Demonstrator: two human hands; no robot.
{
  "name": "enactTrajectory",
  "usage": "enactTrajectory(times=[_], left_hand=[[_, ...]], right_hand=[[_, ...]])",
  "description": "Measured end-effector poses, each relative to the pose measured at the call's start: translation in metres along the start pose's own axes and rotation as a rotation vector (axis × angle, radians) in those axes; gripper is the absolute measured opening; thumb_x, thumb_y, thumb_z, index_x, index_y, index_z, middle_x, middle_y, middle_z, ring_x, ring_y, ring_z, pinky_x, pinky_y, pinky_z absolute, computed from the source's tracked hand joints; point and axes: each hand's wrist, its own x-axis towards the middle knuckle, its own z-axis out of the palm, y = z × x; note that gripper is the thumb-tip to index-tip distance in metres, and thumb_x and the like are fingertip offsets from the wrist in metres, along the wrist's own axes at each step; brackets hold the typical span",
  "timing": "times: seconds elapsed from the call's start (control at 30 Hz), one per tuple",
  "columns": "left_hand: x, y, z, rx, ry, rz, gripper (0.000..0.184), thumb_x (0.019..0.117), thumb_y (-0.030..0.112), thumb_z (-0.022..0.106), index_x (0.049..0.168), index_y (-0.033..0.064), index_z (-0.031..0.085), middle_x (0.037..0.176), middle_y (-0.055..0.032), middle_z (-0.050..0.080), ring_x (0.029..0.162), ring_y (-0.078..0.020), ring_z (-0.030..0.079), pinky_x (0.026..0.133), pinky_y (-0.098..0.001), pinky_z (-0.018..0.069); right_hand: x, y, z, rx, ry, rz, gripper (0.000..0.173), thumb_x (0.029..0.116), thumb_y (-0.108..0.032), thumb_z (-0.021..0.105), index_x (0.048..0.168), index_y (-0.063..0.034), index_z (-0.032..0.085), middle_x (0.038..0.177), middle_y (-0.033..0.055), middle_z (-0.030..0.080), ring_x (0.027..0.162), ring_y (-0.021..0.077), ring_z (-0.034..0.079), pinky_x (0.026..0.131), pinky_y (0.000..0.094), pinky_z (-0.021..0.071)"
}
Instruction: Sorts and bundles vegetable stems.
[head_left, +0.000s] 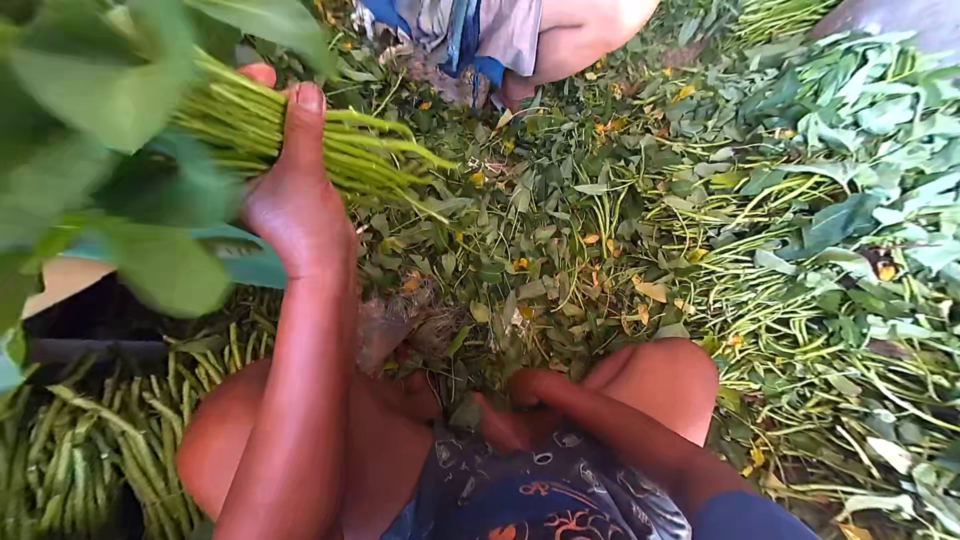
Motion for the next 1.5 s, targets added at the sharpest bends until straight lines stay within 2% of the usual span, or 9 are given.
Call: enactTrajectory(times=[0.1, 0.3, 0.43, 0.63, 0.77, 0.93, 1.13, 1.27, 1.5], left_hand=[[-0.002, 0.004, -0.006, -0.029, 0.014, -0.293, 0.041, 0.0938, 0.008, 0.073, 0.128, 0.0005, 0.053, 0.103, -0.0061, 0.070, 0.093, -0.0188, 0.072, 0.087, -0.0370, 0.0630], [-0.007, -0.012, -0.008, -0.165, 0.146, -0.613, 0.026, 0.0979, 0.008, 0.068, 0.121, 0.0106, 0.057, 0.104, -0.0019, 0.069, 0.094, -0.0151, 0.070, 0.086, -0.0356, 0.0618], [-0.009, -0.004, -0.002, -0.066, 0.140, -0.550, 0.031, 0.0938, 0.007, 0.073, 0.121, 0.0084, 0.058, 0.103, -0.0023, 0.069, 0.089, -0.0155, 0.072, 0.083, -0.0345, 0.0633], [-0.001, 0.006, -0.006, -0.008, 0.096, -0.388, 0.040, 0.0911, 0.006, 0.075, 0.125, 0.0044, 0.055, 0.106, -0.0040, 0.069, 0.093, -0.0166, 0.072, 0.085, -0.0347, 0.0631], [0.001, 0.002, -0.007, -0.039, 0.053, -0.374, 0.035, 0.0939, 0.008, 0.073, 0.124, 0.0020, 0.056, 0.101, -0.0070, 0.069, 0.090, -0.0193, 0.071, 0.084, -0.0369, 0.0631], [-0.002, 0.018, -0.008, -0.054, 0.072, -0.372, 0.036, 0.0957, 0.009, 0.071, 0.127, 0.0025, 0.056, 0.101, -0.0070, 0.070, 0.089, -0.0194, 0.072, 0.083, -0.0367, 0.0634], [0.004, 0.048, -0.042, -0.069, 0.082, -0.310, 0.035, 0.0981, 0.009, 0.068, 0.130, 0.0071, 0.054, 0.107, -0.0039, 0.069, 0.097, -0.0169, 0.071, 0.089, -0.0354, 0.0621], [0.006, 0.050, -0.056, -0.083, 0.115, -0.262, 0.035, 0.0962, 0.004, 0.068, 0.129, 0.0056, 0.054, 0.109, -0.0060, 0.068, 0.096, -0.0185, 0.070, 0.089, -0.0355, 0.0620], [0.011, 0.047, -0.055, -0.049, 0.126, -0.234, 0.042, 0.0946, 0.006, 0.072, 0.131, 0.0037, 0.052, 0.110, -0.0082, 0.069, 0.096, -0.0220, 0.072, 0.088, -0.0379, 0.0630]], right_hand=[[0.008, 0.007, -0.053, 0.122, 0.047, -0.097, 0.038, 0.1037, -0.026, 0.055, 0.121, 0.0055, 0.067, 0.119, 0.0292, 0.066, 0.111, 0.0449, 0.063, 0.094, 0.0665, 0.0471], [0.051, 0.018, -0.162, 0.380, 0.832, -0.083, 0.065, 0.1003, -0.031, 0.064, 0.156, -0.0066, 0.040, 0.158, 0.0244, 0.040, 0.147, 0.0416, 0.038, 0.118, 0.0594, 0.0337], [0.087, 0.022, -0.090, 0.110, 0.635, -0.086, 0.070, 0.1018, -0.037, 0.059, 0.156, 0.0027, 0.037, 0.162, 0.0326, 0.028, 0.151, 0.0505, 0.024, 0.122, 0.0642, 0.0205], [0.013, 0.005, 0.027, 0.190, 0.035, -0.020, 0.058, 0.1078, -0.038, 0.047, 0.145, 0.0060, 0.050, 0.148, 0.0317, 0.049, 0.138, 0.0471, 0.047, 0.111, 0.0668, 0.0380], [0.012, 0.041, -0.020, 0.373, 0.365, -0.139, 0.057, 0.1050, -0.047, 0.052, 0.130, 0.0033, 0.063, 0.123, 0.0297, 0.066, 0.119, 0.0463, 0.062, 0.103, 0.0676, 0.0452], [0.025, 0.024, -0.164, 0.326, 0.765, -0.242, 0.041, 0.1082, -0.026, 0.048, 0.137, 0.0008, 0.061, 0.134, 0.0251, 0.063, 0.127, 0.0410, 0.060, 0.110, 0.0594, 0.0445], [0.082, -0.039, -0.257, 0.221, 0.830, -0.322, 0.035, 0.1027, -0.022, 0.057, 0.131, -0.0046, 0.067, 0.127, 0.0244, 0.067, 0.123, 0.0423, 0.062, 0.104, 0.0660, 0.0466], [0.103, -0.053, -0.241, 0.154, 0.779, -0.257, 0.058, 0.0969, -0.045, 0.067, 0.145, -0.0146, 0.058, 0.154, 0.0198, 0.048, 0.143, 0.0416, 0.042, 0.113, 0.0671, 0.0352], [0.086, 0.011, -0.113, -0.089, 0.466, -0.088, 0.071, 0.1065, -0.057, 0.038, 0.148, -0.0012, 0.051, 0.165, 0.0235, 0.028, 0.154, 0.0459, 0.019, 0.119, 0.0705, 0.0175]])
